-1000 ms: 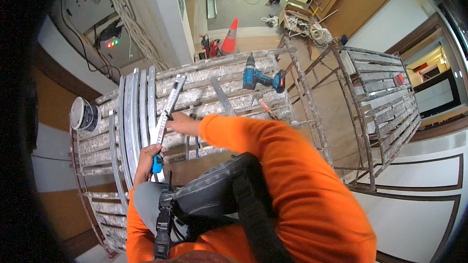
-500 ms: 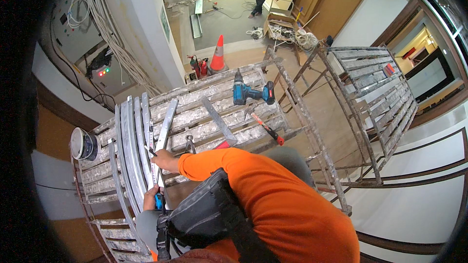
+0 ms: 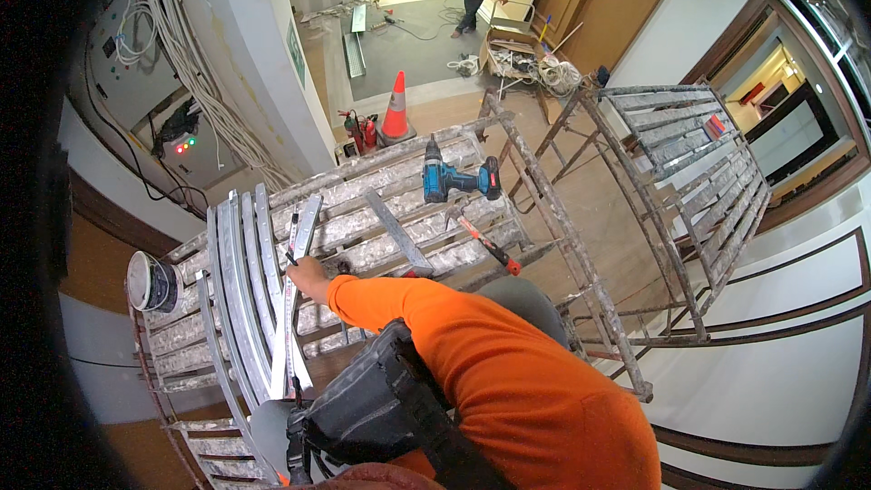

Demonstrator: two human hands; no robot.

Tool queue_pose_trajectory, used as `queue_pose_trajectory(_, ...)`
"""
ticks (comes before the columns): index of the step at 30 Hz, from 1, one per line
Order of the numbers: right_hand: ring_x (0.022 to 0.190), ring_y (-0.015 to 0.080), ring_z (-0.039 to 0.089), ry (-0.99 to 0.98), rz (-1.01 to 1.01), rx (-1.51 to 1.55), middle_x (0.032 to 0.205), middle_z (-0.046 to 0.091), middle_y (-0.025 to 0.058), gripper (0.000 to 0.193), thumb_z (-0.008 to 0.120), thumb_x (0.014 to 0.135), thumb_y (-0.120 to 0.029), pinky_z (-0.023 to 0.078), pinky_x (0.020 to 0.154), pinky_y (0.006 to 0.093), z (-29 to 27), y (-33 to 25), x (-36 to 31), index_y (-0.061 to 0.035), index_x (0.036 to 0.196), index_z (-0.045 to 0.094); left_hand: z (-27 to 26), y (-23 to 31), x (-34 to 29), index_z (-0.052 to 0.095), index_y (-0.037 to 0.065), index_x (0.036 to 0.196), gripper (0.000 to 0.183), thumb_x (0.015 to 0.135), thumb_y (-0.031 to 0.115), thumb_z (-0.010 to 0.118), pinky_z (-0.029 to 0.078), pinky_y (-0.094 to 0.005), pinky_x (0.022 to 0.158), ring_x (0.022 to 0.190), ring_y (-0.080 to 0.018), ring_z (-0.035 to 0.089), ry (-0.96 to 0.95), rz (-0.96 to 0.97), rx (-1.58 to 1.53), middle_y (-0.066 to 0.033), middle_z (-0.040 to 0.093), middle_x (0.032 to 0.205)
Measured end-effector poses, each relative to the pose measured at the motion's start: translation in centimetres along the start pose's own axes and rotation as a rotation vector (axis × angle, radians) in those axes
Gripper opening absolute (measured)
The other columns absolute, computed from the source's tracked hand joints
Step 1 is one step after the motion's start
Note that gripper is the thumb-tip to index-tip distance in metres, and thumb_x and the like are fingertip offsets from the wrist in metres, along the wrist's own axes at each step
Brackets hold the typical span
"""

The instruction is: The person measures and marks metal strips on a scaffold using a tape measure and marker, then uses tin snips to cut the strips to size. The person also uses a power drill to fasten the metal pieces together on the scaffold.

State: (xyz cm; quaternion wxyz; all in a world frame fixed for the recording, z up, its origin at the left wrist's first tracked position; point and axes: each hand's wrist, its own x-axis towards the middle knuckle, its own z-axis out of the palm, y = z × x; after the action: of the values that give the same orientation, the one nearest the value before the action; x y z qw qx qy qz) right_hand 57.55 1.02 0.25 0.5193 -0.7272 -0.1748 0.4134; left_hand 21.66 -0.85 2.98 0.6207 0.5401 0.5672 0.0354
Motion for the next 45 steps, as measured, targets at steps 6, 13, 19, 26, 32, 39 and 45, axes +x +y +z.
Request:
queue_pose_trajectory(6, 0.082, 0.0416, 0.068, 0.129, -0.058, -0.028, 0.079, 0.069, 0.0253, 0.035, 0.060, 0.087, -0.029, 0.050, 0.076, 0.0490, -1.7, -1.8, 0.8, 0.0052, 0.087, 0.071, -2.7, -2.1, -2.6, 0.073, 0.002, 0.088, 0.029, 0.092, 0.030, 0.075, 0.046, -0.0297, 0.057, 0.060, -0.0130, 0.060, 0.090, -0.059, 0.017, -0.0038, 0.068, 0.072)
queue_pose_trajectory(13, 0.088, 0.0449, 0.069, 0.301, -0.035, -0.021, 0.088, 0.072, 0.0289, 0.037, 0.064, 0.084, -0.030, 0.051, 0.082, 0.0494, -3.7, -0.3, 4.4, 0.0058, 0.088, 0.073, -6.8, -5.5, -6.4, 0.073, 0.002, 0.087, 0.024, 0.090, 0.026, 0.075, 0.045, -0.0293, 0.056, 0.060, -0.0120, 0.060, 0.175, -0.114, 0.020, -0.0028, 0.068, 0.072)
queue_pose_trajectory(19, 0.090, 0.0427, 0.070, 0.366, 0.031, 0.035, 0.091, 0.072, 0.0280, 0.037, 0.064, 0.083, -0.027, 0.051, 0.082, 0.0473, -5.5, -0.1, 6.4, 0.0070, 0.093, 0.074, -10.4, -8.6, -9.7, 0.073, 0.002, 0.086, 0.019, 0.088, 0.021, 0.076, 0.045, -0.0290, 0.056, 0.060, -0.0112, 0.059, 0.223, -0.147, 0.012, -0.0019, 0.068, 0.071)
queue_pose_trajectory(26, 0.084, 0.0376, 0.070, 0.410, 0.053, 0.092, 0.086, 0.072, 0.0242, 0.033, 0.065, 0.083, -0.024, 0.051, 0.077, 0.0461, -4.8, -0.4, 7.1, 0.0077, 0.089, 0.073, -14.1, -11.9, -12.1, 0.074, 0.003, 0.086, 0.014, 0.086, 0.017, 0.077, 0.045, -0.0286, 0.056, 0.059, -0.0103, 0.059, 0.247, -0.165, -0.005, -0.0009, 0.068, 0.070)
queue_pose_trajectory(32, 0.078, 0.0332, 0.068, 0.331, 0.118, 0.151, 0.087, 0.071, 0.0212, 0.032, 0.067, 0.085, -0.024, 0.050, 0.073, 0.0454, -4.0, -0.3, 7.4, 0.0070, 0.090, 0.071, -15.7, -14.1, -14.3, 0.075, 0.003, 0.087, 0.007, 0.083, 0.009, 0.076, 0.046, -0.0283, 0.057, 0.061, -0.0093, 0.060, 0.264, -0.061, -0.077, -0.0003, 0.070, 0.071)
queue_pose_trajectory(39, 0.081, 0.0326, 0.069, 0.186, 0.208, 0.342, 0.086, 0.073, 0.0193, 0.037, 0.067, 0.089, -0.030, 0.051, 0.077, 0.0453, -1.4, 2.3, 5.9, 0.0054, 0.092, 0.074, -14.6, -12.9, -13.7, 0.077, 0.001, 0.091, 0.011, 0.083, 0.005, 0.072, 0.051, -0.0293, 0.067, 0.069, -0.0128, 0.065, 0.323, -0.058, -0.079, -0.0036, 0.074, 0.082)
queue_pose_trajectory(45, 0.078, 0.0323, 0.068, 0.247, 0.150, 0.175, 0.084, 0.072, 0.0195, 0.037, 0.065, 0.089, -0.029, 0.050, 0.073, 0.0441, -1.3, 4.8, 7.2, 0.0074, 0.093, 0.073, -12.0, -8.4, -13.3, 0.076, -0.001, 0.097, 0.016, 0.087, 0.011, 0.070, 0.052, -0.0310, 0.067, 0.072, -0.0139, 0.065, 0.342, -0.102, -0.033, -0.0047, 0.073, 0.084)
